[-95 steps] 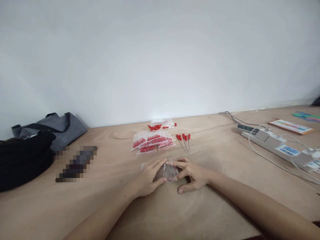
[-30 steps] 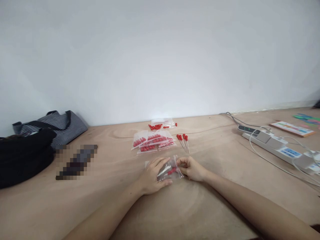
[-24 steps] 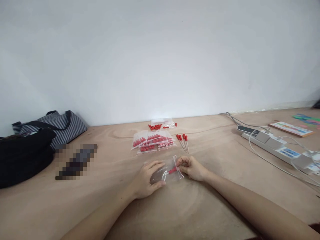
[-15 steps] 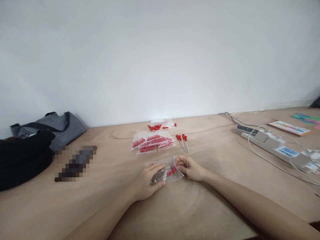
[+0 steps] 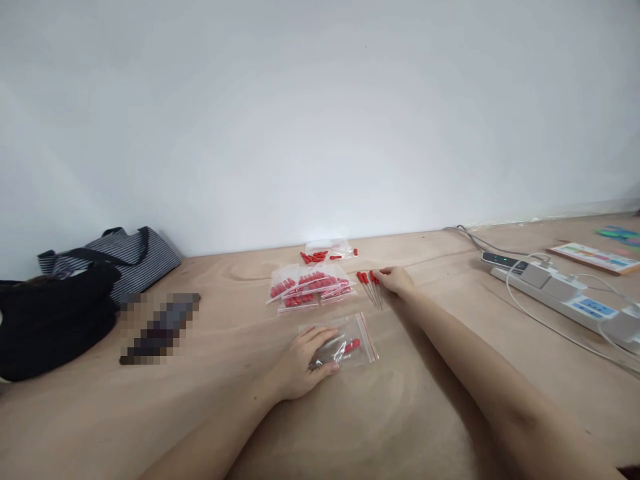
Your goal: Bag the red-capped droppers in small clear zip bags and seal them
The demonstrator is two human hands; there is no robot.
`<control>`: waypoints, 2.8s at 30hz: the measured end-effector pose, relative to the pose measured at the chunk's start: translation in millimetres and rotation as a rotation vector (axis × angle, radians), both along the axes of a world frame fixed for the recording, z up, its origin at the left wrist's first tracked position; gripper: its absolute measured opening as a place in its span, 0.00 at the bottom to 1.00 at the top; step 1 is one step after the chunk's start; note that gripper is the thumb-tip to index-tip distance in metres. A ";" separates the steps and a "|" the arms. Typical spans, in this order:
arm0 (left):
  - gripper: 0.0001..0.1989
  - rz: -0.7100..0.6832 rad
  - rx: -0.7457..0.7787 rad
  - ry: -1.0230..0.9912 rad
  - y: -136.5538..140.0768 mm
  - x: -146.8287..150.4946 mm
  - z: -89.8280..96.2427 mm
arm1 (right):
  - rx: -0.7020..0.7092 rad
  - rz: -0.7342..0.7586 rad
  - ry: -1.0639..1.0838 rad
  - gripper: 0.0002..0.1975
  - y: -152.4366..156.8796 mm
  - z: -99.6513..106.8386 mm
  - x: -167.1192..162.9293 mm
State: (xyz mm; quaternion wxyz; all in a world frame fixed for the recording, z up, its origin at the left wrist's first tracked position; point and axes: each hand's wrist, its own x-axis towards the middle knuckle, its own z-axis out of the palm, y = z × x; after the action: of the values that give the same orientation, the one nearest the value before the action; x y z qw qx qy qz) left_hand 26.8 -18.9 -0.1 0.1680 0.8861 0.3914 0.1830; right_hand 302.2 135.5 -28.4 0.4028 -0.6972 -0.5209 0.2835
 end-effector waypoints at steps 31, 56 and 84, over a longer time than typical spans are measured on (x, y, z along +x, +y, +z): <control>0.24 0.022 -0.022 -0.015 -4.3 3.3 6.8 | 0.395 -0.042 0.829 0.17 -105.5 8.8 -16.0; 0.28 0.022 -0.053 -0.067 -1.6 2.6 0.8 | -0.138 0.556 0.632 0.16 -129.3 12.7 -62.3; 0.23 -0.019 -0.045 0.032 -1.7 -7.1 6.9 | 0.056 -0.105 0.021 0.08 -0.2 3.2 -21.9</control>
State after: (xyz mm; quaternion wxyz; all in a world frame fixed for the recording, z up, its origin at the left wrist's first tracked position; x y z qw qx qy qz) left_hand 19.7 -20.7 6.8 0.1835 0.8885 0.3896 0.1584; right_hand 280.2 135.4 -25.2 0.4418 -0.7089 -0.4871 0.2549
